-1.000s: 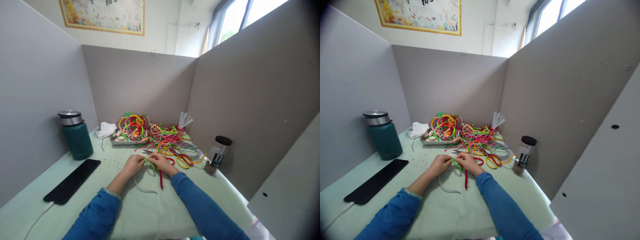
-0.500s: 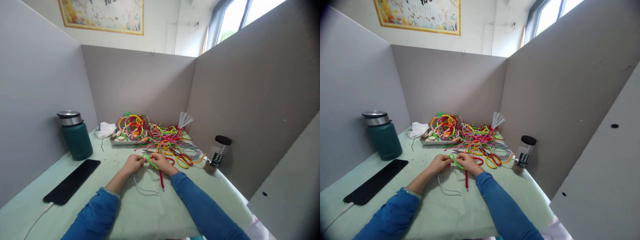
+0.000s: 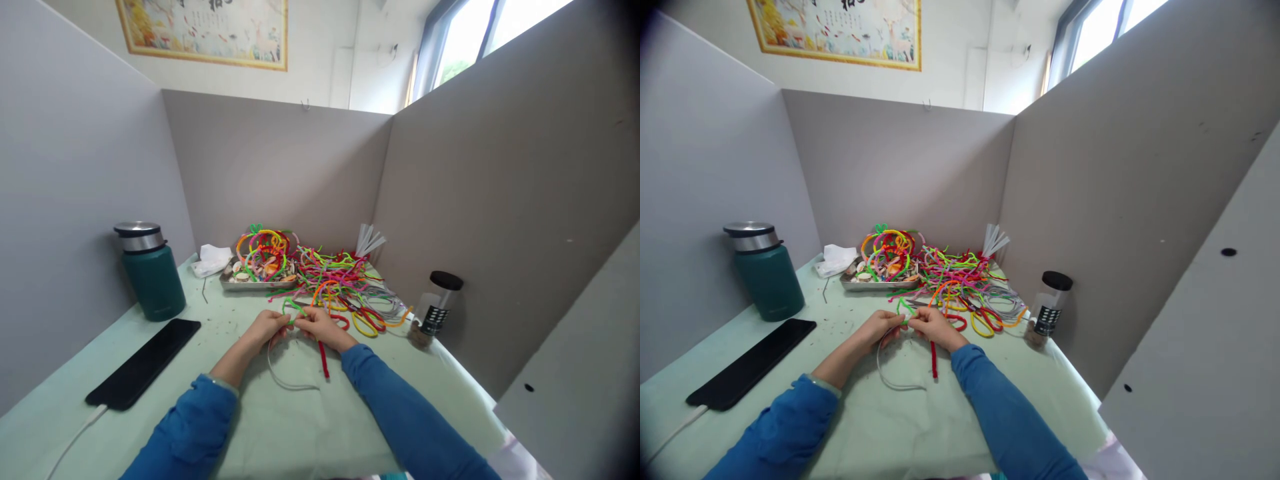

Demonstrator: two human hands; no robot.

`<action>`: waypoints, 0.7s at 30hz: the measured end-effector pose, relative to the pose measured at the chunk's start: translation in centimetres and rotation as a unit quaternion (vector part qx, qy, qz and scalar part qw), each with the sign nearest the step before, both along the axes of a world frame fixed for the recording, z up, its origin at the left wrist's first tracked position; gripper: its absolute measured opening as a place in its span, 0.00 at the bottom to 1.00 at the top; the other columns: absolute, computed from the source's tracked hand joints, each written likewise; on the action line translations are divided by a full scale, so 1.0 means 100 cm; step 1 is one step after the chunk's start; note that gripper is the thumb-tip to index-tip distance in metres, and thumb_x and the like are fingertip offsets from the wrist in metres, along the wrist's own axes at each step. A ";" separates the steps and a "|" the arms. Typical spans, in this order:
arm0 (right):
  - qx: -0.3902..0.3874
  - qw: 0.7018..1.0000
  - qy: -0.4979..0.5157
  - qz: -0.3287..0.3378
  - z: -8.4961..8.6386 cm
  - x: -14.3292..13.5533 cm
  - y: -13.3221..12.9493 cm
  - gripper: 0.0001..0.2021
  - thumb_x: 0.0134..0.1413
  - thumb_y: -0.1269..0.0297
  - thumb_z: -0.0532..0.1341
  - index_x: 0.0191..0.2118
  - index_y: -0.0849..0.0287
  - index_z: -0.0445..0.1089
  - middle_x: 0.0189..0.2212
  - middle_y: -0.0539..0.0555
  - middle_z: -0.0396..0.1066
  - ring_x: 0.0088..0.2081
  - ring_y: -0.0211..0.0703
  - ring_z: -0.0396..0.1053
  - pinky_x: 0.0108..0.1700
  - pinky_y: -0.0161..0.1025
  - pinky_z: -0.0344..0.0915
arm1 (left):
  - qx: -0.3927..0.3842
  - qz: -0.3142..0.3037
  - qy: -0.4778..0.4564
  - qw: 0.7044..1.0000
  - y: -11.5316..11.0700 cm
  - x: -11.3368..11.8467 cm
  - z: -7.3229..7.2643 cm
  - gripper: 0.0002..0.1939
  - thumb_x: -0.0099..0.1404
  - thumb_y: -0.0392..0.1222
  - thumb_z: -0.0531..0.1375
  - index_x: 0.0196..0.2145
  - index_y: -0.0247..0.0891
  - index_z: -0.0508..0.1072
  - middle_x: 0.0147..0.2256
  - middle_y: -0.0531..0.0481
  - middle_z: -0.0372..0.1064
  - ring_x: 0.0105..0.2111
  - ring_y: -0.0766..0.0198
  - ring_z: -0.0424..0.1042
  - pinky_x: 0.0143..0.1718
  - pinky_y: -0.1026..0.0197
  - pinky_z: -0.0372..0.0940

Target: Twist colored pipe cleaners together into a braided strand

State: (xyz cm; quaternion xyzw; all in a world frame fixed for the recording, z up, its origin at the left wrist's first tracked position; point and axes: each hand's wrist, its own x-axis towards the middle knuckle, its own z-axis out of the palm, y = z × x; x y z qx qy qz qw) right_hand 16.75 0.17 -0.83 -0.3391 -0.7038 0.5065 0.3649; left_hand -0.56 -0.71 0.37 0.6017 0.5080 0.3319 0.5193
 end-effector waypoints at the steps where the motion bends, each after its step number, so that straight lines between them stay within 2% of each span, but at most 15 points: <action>1: -0.001 1.000 0.003 -0.006 -0.001 0.000 0.001 0.11 0.48 0.57 0.59 0.28 0.61 0.62 0.15 0.44 0.59 0.15 0.28 0.52 0.16 0.27 0.47 | 0.012 0.006 0.011 1.000 0.001 0.000 -0.001 0.22 0.54 0.56 0.55 0.26 0.29 0.69 0.16 0.53 0.62 0.07 0.75 0.50 0.09 0.68 0.43; 7: -0.017 0.999 0.015 -0.029 -0.002 -0.002 0.002 0.13 0.47 0.55 0.59 0.27 0.60 0.60 0.15 0.43 0.59 0.15 0.28 0.52 0.16 0.28 0.47 | 0.104 0.085 0.076 0.988 0.004 -0.002 -0.004 0.25 0.53 0.62 0.53 0.22 0.33 0.66 0.10 0.57 0.56 0.08 0.72 0.53 0.12 0.68 0.46; 10: -0.010 0.999 0.013 -0.032 -0.002 -0.002 0.002 0.13 0.47 0.55 0.59 0.27 0.61 0.60 0.15 0.44 0.59 0.15 0.29 0.52 0.17 0.28 0.47 | 0.121 0.116 0.059 0.984 0.004 -0.002 -0.001 0.26 0.53 0.63 0.52 0.21 0.34 0.65 0.09 0.58 0.55 0.09 0.72 0.55 0.13 0.68 0.48; 15: -0.013 1.000 0.017 -0.023 -0.001 -0.001 0.001 0.13 0.48 0.55 0.58 0.29 0.61 0.60 0.16 0.43 0.58 0.16 0.29 0.53 0.17 0.28 0.47 | 0.127 0.096 0.006 0.987 0.000 0.000 0.005 0.25 0.52 0.62 0.54 0.23 0.33 0.67 0.11 0.57 0.56 0.11 0.73 0.55 0.15 0.68 0.50; 21: -0.011 0.999 0.029 -0.034 -0.002 -0.002 0.003 0.12 0.47 0.56 0.59 0.28 0.61 0.62 0.15 0.44 0.59 0.16 0.29 0.53 0.17 0.28 0.48 | 0.151 0.090 0.067 0.982 0.007 -0.003 0.000 0.20 0.49 0.53 0.59 0.30 0.31 0.74 0.12 0.55 0.59 0.13 0.71 0.57 0.17 0.67 0.51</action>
